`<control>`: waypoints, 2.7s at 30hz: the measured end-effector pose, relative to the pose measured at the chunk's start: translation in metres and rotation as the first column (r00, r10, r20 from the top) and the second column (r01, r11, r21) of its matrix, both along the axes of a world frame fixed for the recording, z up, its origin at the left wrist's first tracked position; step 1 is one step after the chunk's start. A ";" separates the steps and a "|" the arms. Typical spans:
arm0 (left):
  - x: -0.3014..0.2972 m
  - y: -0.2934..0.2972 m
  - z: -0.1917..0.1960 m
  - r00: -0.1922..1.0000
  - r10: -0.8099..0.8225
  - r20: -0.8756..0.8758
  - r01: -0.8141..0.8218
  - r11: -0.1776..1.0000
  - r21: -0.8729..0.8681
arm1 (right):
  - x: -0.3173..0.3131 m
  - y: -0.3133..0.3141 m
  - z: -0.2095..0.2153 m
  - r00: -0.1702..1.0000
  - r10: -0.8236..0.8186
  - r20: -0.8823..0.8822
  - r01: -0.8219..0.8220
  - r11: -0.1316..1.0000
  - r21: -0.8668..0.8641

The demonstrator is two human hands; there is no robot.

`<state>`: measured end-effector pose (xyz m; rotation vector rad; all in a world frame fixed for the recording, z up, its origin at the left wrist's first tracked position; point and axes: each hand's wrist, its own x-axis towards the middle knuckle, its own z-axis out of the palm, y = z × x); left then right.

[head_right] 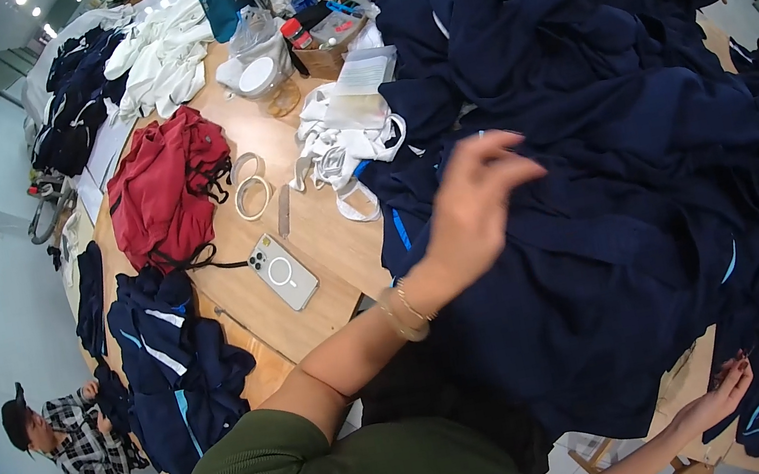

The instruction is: Trim loose threads and inspect labels on finished athletic shorts at a garment factory workbench.

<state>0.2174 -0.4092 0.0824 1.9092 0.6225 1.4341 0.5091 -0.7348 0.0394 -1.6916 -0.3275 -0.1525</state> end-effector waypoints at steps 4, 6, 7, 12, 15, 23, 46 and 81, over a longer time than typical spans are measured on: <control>-0.051 0.076 -0.038 0.722 0.583 -0.372 -0.552 0.810 0.199 | -0.011 0.014 0.019 0.997 0.047 0.066 -0.050 0.998 0.040; -0.072 0.103 -0.060 0.386 0.515 -0.766 -0.612 0.764 0.205 | -0.010 0.025 0.020 0.997 0.066 0.033 -0.067 0.997 0.048; -0.084 0.118 -0.064 0.323 0.360 -0.875 -0.510 0.846 0.159 | -0.018 0.038 0.025 0.996 0.077 0.035 -0.081 0.991 0.110; -0.107 0.184 -0.007 0.925 0.011 -0.380 -0.176 0.899 -0.402 | -0.032 0.063 0.046 0.981 0.177 0.076 -0.189 0.958 0.216; -0.086 0.181 0.083 0.995 -0.015 -0.097 -0.020 0.936 -0.351 | -0.046 0.093 0.063 0.973 0.217 0.079 -0.230 0.927 0.295; -0.021 0.123 0.210 0.936 -0.288 -0.201 0.236 0.940 -0.247 | -0.087 0.186 0.114 0.660 0.733 0.164 -0.697 0.515 0.498; -0.142 0.226 0.173 0.780 -0.501 -0.375 0.233 0.788 -0.569 | 0.105 0.303 0.125 0.641 0.735 -0.222 -0.508 0.622 0.596; 0.007 0.139 0.192 0.771 -0.581 -0.260 0.543 0.813 -0.208 | -0.074 0.316 0.225 0.208 0.976 -0.063 -0.963 0.215 0.164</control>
